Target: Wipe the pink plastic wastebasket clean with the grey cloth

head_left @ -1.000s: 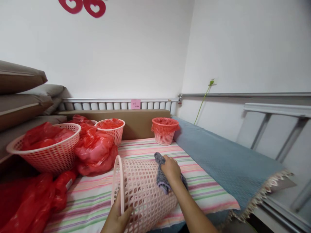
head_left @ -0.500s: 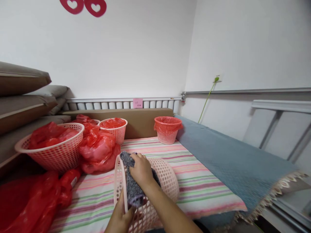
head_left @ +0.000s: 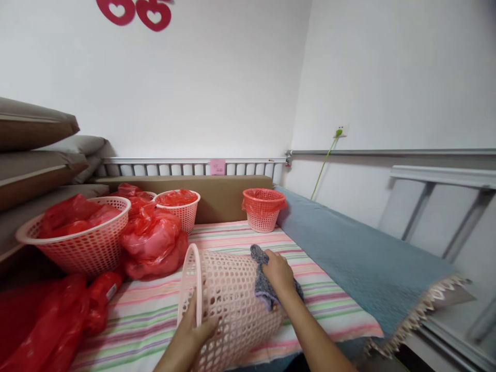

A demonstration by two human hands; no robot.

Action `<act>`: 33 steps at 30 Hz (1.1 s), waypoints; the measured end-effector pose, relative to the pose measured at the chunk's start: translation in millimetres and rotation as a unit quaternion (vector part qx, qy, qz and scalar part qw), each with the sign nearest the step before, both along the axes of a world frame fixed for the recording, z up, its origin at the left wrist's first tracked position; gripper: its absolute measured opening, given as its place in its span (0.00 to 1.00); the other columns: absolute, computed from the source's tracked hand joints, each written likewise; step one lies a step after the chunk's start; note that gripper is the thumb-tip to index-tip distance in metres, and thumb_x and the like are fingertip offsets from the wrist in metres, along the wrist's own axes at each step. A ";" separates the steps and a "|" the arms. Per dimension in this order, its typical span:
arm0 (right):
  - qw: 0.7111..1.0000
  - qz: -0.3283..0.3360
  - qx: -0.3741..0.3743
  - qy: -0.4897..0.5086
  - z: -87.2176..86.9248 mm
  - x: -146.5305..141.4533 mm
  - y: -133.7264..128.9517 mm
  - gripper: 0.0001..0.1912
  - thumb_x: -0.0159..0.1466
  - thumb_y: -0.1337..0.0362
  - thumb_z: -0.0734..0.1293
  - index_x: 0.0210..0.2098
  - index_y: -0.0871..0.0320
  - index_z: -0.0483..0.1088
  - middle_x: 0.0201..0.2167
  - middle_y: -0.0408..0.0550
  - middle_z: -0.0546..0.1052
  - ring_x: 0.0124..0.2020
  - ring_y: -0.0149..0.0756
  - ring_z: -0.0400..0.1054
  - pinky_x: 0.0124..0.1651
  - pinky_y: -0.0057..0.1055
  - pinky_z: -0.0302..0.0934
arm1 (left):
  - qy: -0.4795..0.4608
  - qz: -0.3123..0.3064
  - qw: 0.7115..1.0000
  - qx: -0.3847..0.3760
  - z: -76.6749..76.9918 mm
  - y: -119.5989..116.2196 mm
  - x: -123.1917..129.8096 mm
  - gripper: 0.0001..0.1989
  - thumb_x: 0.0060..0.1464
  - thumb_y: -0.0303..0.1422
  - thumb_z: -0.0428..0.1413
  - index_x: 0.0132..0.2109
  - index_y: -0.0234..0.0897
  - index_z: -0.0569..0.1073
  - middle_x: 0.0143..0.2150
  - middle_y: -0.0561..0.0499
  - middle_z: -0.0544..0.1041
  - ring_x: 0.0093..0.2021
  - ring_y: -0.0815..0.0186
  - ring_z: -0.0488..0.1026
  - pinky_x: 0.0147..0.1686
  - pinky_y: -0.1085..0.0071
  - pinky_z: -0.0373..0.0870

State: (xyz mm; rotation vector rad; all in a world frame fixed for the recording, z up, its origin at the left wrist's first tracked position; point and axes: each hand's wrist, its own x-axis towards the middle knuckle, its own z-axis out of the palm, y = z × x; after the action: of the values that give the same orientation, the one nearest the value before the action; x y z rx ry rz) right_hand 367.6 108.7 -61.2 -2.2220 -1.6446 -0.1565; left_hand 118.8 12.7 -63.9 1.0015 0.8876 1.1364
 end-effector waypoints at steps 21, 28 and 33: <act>0.948 0.279 0.127 0.090 41.6 -166.5 -11.1 0.14 0.56 0.66 0.64 0.43 0.51 0.71 0.38 0.46 0.74 0.42 0.39 0.65 0.43 0.29 0.55 | 0.018 0.047 0.999 0.009 -10.0 10.6 -4.3 0.43 0.36 0.26 0.54 0.63 0.38 0.54 0.55 0.41 0.73 0.50 0.50 0.72 0.44 0.59 0.73; 0.993 0.116 0.003 0.039 19.1 -69.3 7.2 0.20 0.56 0.70 0.61 0.47 0.53 0.69 0.42 0.50 0.75 0.43 0.40 0.67 0.39 0.29 0.54 | -0.006 0.026 1.000 0.013 -10.8 -7.2 3.1 0.44 0.48 0.34 0.57 0.67 0.38 0.43 0.64 0.37 0.63 0.57 0.49 0.67 0.49 0.59 0.70; 0.998 -0.004 -0.003 0.061 -1.0 -2.4 -9.7 0.19 0.58 0.67 0.60 0.49 0.54 0.68 0.43 0.51 0.74 0.43 0.41 0.68 0.35 0.30 0.52 | 0.026 -0.025 0.999 0.021 -19.4 -10.0 -5.7 0.45 0.50 0.38 0.58 0.68 0.37 0.43 0.65 0.35 0.61 0.58 0.48 0.65 0.49 0.59 0.69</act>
State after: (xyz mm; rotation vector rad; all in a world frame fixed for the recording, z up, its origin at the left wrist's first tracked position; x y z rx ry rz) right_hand 365.2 99.1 -62.1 -2.1976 -1.5728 -0.0183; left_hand 113.0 2.7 -83.2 1.0863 0.8785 1.0959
